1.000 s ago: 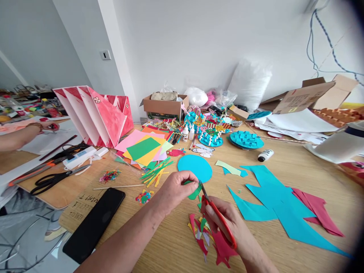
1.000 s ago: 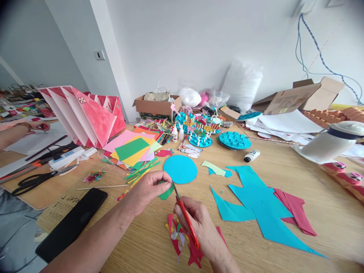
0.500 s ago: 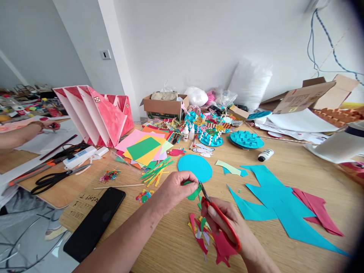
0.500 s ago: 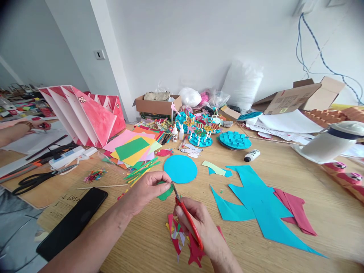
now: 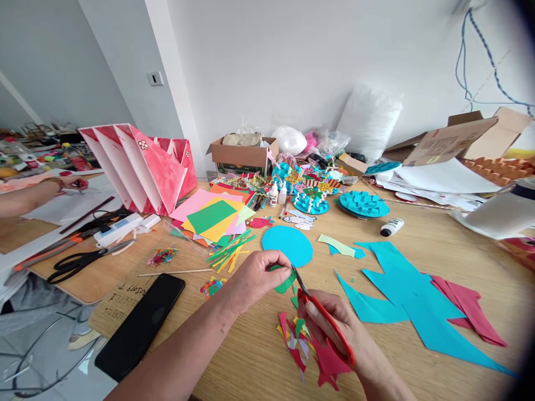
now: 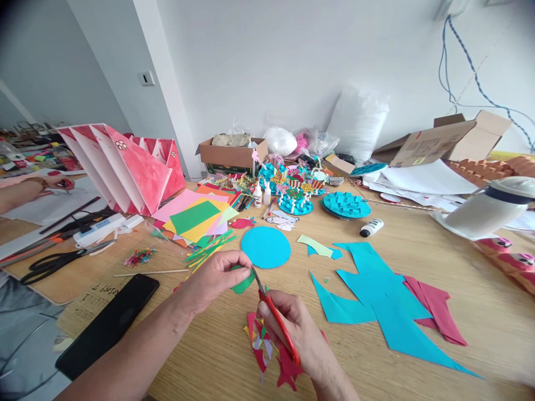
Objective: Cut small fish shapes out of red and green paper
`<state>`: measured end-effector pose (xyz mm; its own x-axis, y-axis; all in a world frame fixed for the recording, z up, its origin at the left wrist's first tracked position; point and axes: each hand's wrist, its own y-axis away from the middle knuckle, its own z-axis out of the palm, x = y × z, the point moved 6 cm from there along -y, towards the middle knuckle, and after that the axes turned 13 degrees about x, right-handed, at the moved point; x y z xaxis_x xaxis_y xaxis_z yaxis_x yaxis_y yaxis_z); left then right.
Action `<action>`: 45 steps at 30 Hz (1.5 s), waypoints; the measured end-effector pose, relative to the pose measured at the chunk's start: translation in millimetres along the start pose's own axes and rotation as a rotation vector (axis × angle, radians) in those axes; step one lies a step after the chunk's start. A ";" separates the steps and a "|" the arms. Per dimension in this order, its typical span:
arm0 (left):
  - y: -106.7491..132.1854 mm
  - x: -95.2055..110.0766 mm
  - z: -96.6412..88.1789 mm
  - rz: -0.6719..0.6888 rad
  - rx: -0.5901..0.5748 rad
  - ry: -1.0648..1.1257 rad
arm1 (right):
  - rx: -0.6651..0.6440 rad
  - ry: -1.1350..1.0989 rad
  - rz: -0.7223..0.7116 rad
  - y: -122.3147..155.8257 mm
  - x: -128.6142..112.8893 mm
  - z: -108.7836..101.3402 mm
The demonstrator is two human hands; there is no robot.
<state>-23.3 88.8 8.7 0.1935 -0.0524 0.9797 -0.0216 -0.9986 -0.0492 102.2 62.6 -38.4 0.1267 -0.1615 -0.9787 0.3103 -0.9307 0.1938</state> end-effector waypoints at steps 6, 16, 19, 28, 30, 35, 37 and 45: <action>-0.5 -2.9 -0.6 -0.023 -0.023 0.001 | -0.021 -0.005 0.002 0.9 -1.5 0.0; -0.2 0.7 -1.7 -0.050 -0.039 0.031 | -0.068 0.005 -0.033 1.2 -2.3 0.5; -0.1 0.4 -2.1 -0.052 -0.036 0.041 | -0.075 -0.006 -0.042 1.3 -1.9 -0.1; -1.5 -2.2 -4.1 -0.077 -0.112 0.012 | -0.077 0.013 -0.061 1.5 -3.1 1.3; -2.5 -1.8 -5.1 -0.074 -0.134 -0.004 | -0.075 0.020 -0.067 0.8 -3.5 1.5; -5.2 -2.9 -7.1 -0.099 -0.168 -0.022 | -0.067 0.031 -0.074 0.1 -3.7 0.4; -5.9 -2.7 -7.8 -0.107 -0.172 -0.035 | -0.061 0.048 -0.076 -0.1 -2.9 -0.7; -6.8 0.0 -9.5 -0.158 -0.206 -0.059 | -0.063 0.116 -0.061 -1.0 -0.9 -0.7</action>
<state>-32.5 95.7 10.9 0.2671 0.0976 0.9587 -0.1849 -0.9712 0.1504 102.4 63.9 -37.7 0.2124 -0.0632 -0.9751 0.3784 -0.9147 0.1417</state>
